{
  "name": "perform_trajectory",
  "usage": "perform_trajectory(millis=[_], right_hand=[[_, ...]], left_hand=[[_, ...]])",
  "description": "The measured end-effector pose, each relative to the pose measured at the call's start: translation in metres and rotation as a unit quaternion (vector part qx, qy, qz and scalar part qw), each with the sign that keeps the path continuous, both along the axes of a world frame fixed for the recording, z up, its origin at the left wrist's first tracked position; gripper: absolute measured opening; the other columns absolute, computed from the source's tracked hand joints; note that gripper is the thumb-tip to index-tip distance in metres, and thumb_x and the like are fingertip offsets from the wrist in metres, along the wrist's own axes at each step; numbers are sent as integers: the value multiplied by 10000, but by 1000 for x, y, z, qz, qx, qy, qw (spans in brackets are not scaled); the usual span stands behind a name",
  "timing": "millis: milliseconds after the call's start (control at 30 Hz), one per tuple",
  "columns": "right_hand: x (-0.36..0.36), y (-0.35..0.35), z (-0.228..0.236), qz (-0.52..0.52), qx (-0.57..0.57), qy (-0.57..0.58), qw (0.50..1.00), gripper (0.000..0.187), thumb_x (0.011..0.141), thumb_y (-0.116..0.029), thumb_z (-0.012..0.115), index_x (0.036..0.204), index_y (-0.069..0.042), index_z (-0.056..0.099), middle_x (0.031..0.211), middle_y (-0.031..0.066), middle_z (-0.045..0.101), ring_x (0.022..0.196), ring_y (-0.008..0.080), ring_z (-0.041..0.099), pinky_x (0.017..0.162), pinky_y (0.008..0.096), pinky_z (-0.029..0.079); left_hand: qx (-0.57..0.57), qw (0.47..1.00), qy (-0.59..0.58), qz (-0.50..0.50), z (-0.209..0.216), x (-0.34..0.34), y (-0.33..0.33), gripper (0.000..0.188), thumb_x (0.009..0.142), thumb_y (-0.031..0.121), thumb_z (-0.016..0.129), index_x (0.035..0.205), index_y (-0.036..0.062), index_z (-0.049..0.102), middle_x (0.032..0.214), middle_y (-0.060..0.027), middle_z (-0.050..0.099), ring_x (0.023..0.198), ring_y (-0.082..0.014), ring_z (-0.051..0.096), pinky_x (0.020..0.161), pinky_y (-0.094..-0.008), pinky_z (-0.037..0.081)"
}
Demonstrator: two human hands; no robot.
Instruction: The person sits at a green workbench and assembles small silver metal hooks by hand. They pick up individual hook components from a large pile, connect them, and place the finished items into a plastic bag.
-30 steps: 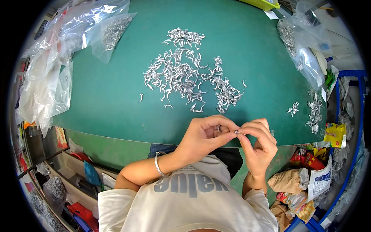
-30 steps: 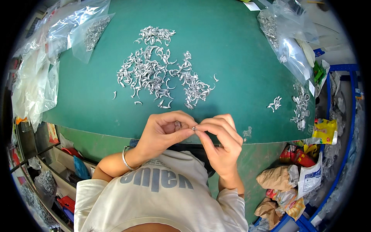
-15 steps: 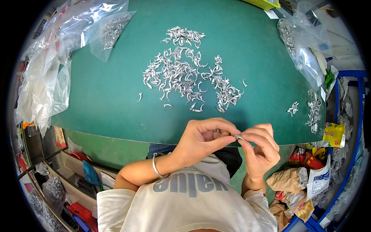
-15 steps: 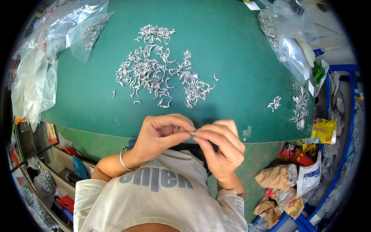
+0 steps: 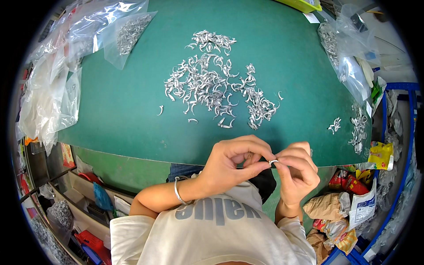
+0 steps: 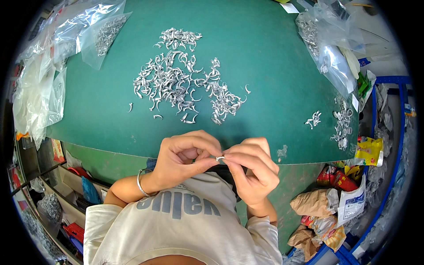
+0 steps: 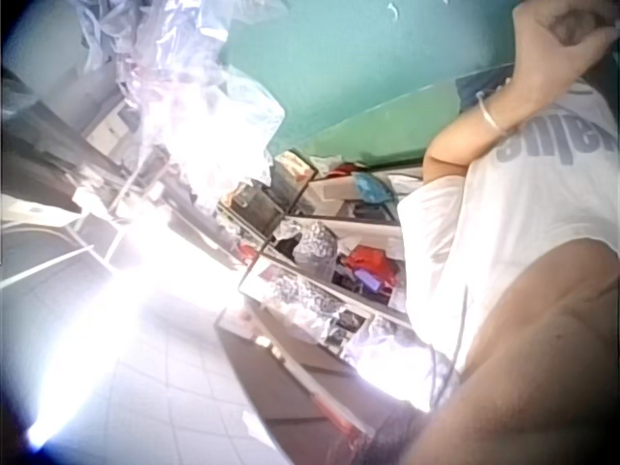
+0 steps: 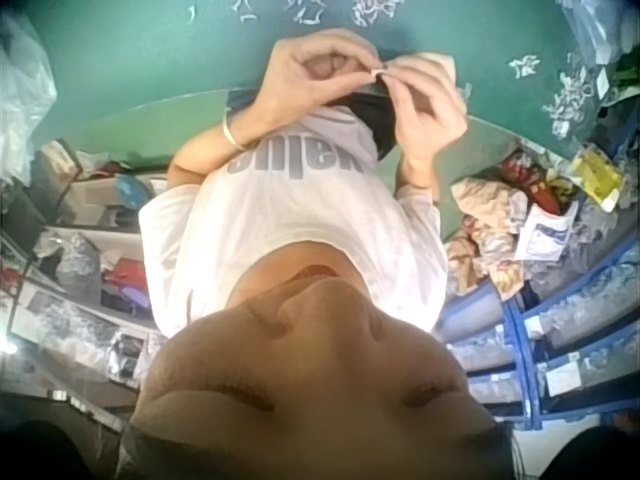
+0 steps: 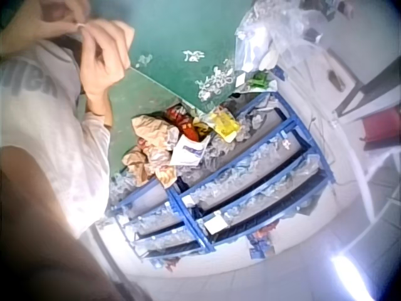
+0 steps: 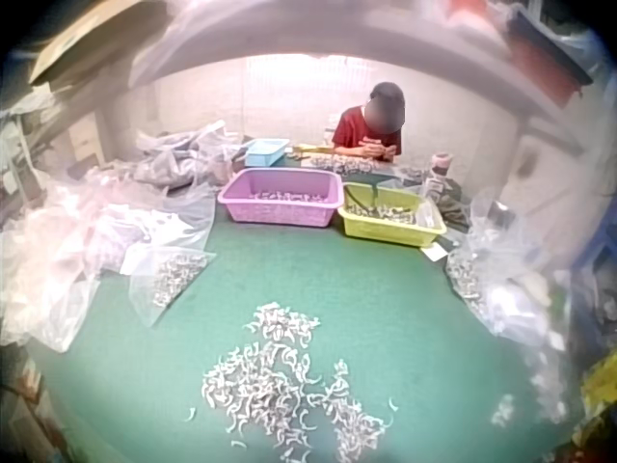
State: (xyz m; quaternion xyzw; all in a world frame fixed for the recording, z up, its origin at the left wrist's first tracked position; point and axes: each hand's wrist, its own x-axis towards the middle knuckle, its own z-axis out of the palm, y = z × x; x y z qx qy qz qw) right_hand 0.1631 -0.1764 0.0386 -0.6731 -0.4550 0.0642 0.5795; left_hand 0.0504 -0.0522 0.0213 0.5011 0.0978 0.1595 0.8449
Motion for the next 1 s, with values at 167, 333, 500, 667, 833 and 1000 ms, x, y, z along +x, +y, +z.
perform_trajectory(millis=[167, 333, 500, 667, 833, 1000], right_hand=[[-1, 1, -2, 19, 12, 23, 999, 157, 673, 80, 685, 800, 13, 621, 767, 106, 635, 709, 216, 537, 619, 294, 428], [-1, -3, -13, 44, -26, 177, 983, 142, 694, 100, 653, 787, 18, 583, 756, 112, 617, 719, 211, 543, 656, 292, 423], [60, -27, -45, -254, -157, -2, 954, 15, 789, -7, 618, 793, -13, 604, 789, 80, 605, 730, 206, 550, 686, 300, 425], [110, -60, -66, -403, -351, -323, 781, 119, 790, -144, 649, 887, -76, 660, 908, 57, 602, 870, 254, 524, 737, 361, 384], [93, -17, -50, -264, -299, -311, 863, 225, 733, -109, 685, 947, -55, 642, 956, 103, 598, 914, 292, 531, 786, 383, 411], [84, 49, -53, -140, -291, -302, 897, 130, 750, -59, 650, 868, -15, 617, 886, 98, 584, 843, 269, 525, 738, 375, 392]], left_hand=[[-12, 1000, 26, -10, 2, -1, -1, 130, 811, -73, 594, 937, -54, 619, 928, -89, 586, 734, -71, 514, 616, -202, 417], [-63, 988, 134, -51, -1, 0, -1, 144, 893, 86, 558, 984, -23, 586, 788, 6, 556, 681, -30, 471, 567, -169, 368], [-71, 979, 183, -46, -12, 3, 4, 197, 920, 153, 528, 1038, 0, 563, 653, 72, 393, 565, -10, 291, 476, -187, 225], [-71, 977, 195, -48, -22, -1, 5, 187, 918, 141, 524, 1036, 1, 566, 625, 75, 366, 537, -17, 270, 463, -192, 202], [-81, 975, 201, -51, -25, 2, 4, 175, 915, 132, 524, 1021, 0, 570, 607, 78, 364, 529, -15, 269, 462, -191, 201], [-73, 971, 221, -60, -21, 1, 4, 161, 912, 127, 531, 1001, 2, 578, 602, 82, 372, 529, -10, 279, 462, -190, 213]])
